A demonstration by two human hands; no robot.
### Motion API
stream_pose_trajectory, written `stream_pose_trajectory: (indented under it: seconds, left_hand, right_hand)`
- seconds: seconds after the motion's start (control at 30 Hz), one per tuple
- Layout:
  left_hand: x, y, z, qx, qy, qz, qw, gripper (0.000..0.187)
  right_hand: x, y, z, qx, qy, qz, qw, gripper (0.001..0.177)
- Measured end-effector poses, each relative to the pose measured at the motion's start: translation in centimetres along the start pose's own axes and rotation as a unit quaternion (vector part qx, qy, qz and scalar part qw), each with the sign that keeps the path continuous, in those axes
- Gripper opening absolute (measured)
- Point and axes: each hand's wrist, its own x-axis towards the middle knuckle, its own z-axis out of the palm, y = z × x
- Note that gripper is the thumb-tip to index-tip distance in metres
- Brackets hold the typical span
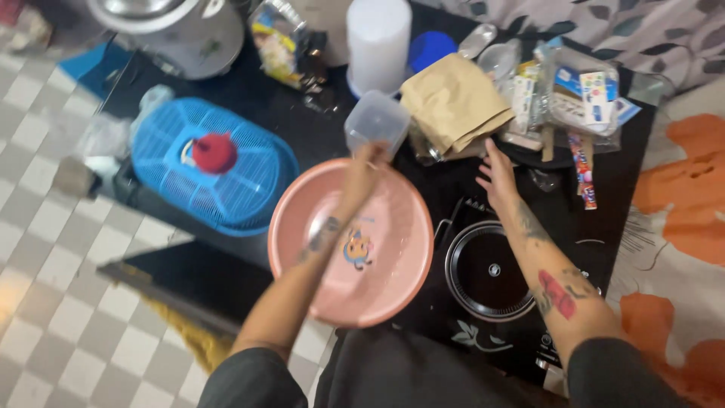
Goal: Organizing various household items and snacks on a table.
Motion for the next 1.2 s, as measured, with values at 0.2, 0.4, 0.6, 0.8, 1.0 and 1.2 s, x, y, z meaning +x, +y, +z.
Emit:
stream_pose_trajectory:
  seconds: [0.2, 0.4, 0.6, 0.8, 1.0, 1.2]
  left_hand:
    - [5.0, -3.4, 14.2, -0.272, -0.048, -0.381, 0.883, 0.106]
    - [9.2, -1.7, 16.8, -0.306, 0.060, -0.465, 0.828, 0.095]
    - [4.1, -3.1, 17.6, -0.332, 0.045, -0.286, 0.898, 0.058]
    - [2.4, 2.0, 13.7, -0.354, -0.065, -0.308, 0.881, 0.052]
    - [0.3, 2.6, 14.9, -0.271, -0.196, -0.356, 0.872, 0.053]
    - [-3.4, 1.2, 16.5, -0.247, -0.164, -0.221, 0.929, 0.055]
  right_hand:
    - [5.5, -1.8, 2.6, -0.157, 0.205, -0.309, 0.915, 0.101]
    - [6.9, 0.4, 1.4, 0.000, 0.086, -0.162, 0.983, 0.055]
    - [-3.1, -0.8, -0.5, 0.038, 0.001, -0.041, 0.998, 0.061]
    - [-5.9, -0.6, -5.4, 0.095, 0.019, 0.056, 0.994, 0.076]
    - [-10.9, -2.3, -7.0, 0.234, -0.203, 0.016, 0.951, 0.096]
    - [-12.0, 2.2, -8.4, 0.194, -0.100, 0.059, 0.974, 0.076]
